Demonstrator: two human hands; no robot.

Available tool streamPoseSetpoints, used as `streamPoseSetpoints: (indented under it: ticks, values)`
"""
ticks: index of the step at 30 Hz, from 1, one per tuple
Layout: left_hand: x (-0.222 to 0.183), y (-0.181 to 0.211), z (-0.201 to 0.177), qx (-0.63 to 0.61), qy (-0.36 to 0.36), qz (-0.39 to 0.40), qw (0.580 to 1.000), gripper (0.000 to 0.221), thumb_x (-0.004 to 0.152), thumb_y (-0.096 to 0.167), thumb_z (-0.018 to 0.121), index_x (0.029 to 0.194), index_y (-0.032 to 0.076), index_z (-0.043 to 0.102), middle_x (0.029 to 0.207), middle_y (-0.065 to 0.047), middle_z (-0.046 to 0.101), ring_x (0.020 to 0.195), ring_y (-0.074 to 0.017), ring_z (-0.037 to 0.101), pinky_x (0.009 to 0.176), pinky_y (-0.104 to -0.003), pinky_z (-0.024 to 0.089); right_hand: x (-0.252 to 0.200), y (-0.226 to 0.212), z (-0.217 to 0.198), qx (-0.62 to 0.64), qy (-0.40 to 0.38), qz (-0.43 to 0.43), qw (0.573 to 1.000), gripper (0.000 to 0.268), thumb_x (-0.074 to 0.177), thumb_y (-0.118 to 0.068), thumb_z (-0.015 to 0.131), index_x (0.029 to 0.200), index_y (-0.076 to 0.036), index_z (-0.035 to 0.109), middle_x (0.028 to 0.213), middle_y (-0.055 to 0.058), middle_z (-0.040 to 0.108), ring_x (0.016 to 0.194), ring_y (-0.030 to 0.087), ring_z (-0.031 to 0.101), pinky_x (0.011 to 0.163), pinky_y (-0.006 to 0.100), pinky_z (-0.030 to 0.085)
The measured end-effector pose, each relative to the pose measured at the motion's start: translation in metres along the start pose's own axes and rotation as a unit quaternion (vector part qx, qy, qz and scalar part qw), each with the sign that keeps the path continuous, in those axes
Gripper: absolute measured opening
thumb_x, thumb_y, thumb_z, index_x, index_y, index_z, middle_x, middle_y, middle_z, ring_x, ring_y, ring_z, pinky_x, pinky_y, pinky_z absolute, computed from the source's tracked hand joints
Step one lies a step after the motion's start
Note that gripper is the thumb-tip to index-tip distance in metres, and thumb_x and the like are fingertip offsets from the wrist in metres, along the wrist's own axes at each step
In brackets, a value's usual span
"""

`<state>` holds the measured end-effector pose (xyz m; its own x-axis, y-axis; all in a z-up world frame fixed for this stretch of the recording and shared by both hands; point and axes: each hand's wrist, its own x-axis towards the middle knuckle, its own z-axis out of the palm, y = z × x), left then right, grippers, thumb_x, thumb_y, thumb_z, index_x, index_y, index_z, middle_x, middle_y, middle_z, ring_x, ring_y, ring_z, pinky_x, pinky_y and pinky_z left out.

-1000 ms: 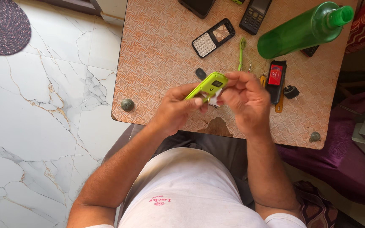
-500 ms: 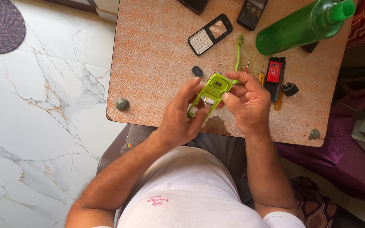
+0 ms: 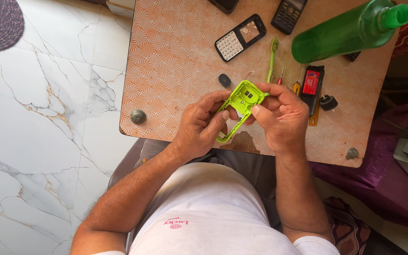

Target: The person disassembles a green mobile phone casing using a prying tool, removes the battery and internal components by hand, and then cleans the circuit board with a toothbrush dipped in liquid from a bottle.

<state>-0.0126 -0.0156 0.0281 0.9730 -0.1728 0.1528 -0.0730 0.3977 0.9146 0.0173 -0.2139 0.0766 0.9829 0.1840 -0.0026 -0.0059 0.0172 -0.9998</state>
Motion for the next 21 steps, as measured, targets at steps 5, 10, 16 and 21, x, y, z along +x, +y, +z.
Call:
streamPoseSetpoints:
  ticks: [5, 10, 16, 21]
  values:
    - [0.001, 0.001, 0.0, -0.008, 0.003, -0.002, 1.0, 0.032, 0.108, 0.003, 0.053, 0.14, -0.003, 0.053, 0.102, -0.008, 0.072, 0.088, -0.0081, 0.067, 0.068, -0.023, 0.058, 0.003, 0.002, 0.0, 0.001, -0.004, -0.006, 1.0, 0.038, 0.094, 0.009, 0.064, 0.132, 0.012, 0.057, 0.108, 0.021, 0.074, 0.089, 0.02, 0.075, 0.076, 0.035, 0.066]
    - [0.001, 0.0, -0.001, 0.002, 0.006, 0.003, 1.0, 0.032, 0.108, 0.005, 0.054, 0.139, -0.003, 0.053, 0.101, -0.007, 0.073, 0.089, -0.009, 0.069, 0.069, -0.024, 0.059, 0.005, 0.005, -0.001, 0.013, -0.002, -0.007, 1.0, 0.038, 0.094, 0.009, 0.064, 0.131, 0.011, 0.057, 0.108, 0.021, 0.074, 0.088, 0.02, 0.075, 0.074, 0.035, 0.066]
    - [-0.001, -0.004, -0.007, 0.016, 0.012, 0.026, 0.999, 0.031, 0.111, 0.013, 0.05, 0.136, -0.001, 0.06, 0.092, -0.004, 0.072, 0.084, -0.0095, 0.07, 0.075, -0.026, 0.059, 0.007, 0.002, -0.002, 0.016, 0.004, -0.021, 1.0, 0.037, 0.094, 0.012, 0.06, 0.131, 0.012, 0.059, 0.106, 0.021, 0.074, 0.087, 0.019, 0.074, 0.075, 0.034, 0.065]
    - [-0.002, -0.012, -0.007, -0.039, 0.015, 0.0, 0.999, 0.028, 0.112, 0.014, 0.053, 0.134, -0.001, 0.062, 0.092, -0.004, 0.068, 0.086, -0.0099, 0.064, 0.081, -0.026, 0.055, 0.006, -0.001, -0.006, -0.011, 0.014, -0.05, 0.999, 0.035, 0.095, 0.013, 0.059, 0.13, 0.013, 0.059, 0.108, 0.02, 0.074, 0.087, 0.019, 0.074, 0.073, 0.032, 0.064]
